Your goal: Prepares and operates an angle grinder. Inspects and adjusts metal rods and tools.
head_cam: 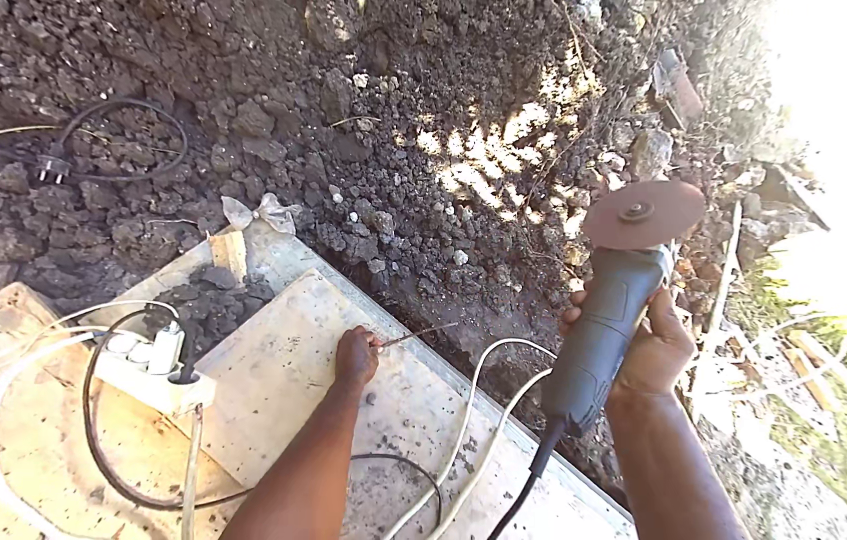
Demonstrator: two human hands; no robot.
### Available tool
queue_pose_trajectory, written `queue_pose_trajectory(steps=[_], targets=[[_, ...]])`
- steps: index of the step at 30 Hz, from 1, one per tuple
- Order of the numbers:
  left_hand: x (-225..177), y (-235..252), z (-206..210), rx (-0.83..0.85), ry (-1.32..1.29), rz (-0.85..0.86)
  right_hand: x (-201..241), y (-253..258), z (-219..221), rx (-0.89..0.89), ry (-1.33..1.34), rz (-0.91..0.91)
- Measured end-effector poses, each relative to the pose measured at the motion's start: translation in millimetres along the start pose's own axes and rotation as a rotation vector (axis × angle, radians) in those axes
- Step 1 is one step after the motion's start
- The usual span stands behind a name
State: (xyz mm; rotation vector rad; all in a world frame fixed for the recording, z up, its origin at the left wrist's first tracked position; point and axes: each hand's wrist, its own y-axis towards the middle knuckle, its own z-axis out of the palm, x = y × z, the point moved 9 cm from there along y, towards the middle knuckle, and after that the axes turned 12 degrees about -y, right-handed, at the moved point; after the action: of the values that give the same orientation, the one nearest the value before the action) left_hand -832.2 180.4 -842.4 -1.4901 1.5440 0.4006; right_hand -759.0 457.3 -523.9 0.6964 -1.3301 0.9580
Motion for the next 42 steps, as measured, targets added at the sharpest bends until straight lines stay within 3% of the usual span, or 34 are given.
queue_pose_trajectory(steps=[5,12,16,23,28,42], targets=[[1,0,-1,-0.013,-0.003,0.0,2,-9,-19,-0.06,-0.239,-0.036],[-1,1,0,-0.015,0.009,0.013,5,-4,-22,-0.046,-0.333,-0.018],[1,0,0,-0.014,0.003,0.009,-42,-14,-18,0.078,-0.51,0.186],[2,1,0,0.004,0.018,0.012,-176,-25,2,0.313,-0.566,0.509],[2,0,-1,-0.003,-0.005,0.03,-243,-37,18,0.361,-0.653,0.647],[2,0,-1,-0.018,-0.026,0.051,-280,-27,16,0.413,-0.819,0.67]])
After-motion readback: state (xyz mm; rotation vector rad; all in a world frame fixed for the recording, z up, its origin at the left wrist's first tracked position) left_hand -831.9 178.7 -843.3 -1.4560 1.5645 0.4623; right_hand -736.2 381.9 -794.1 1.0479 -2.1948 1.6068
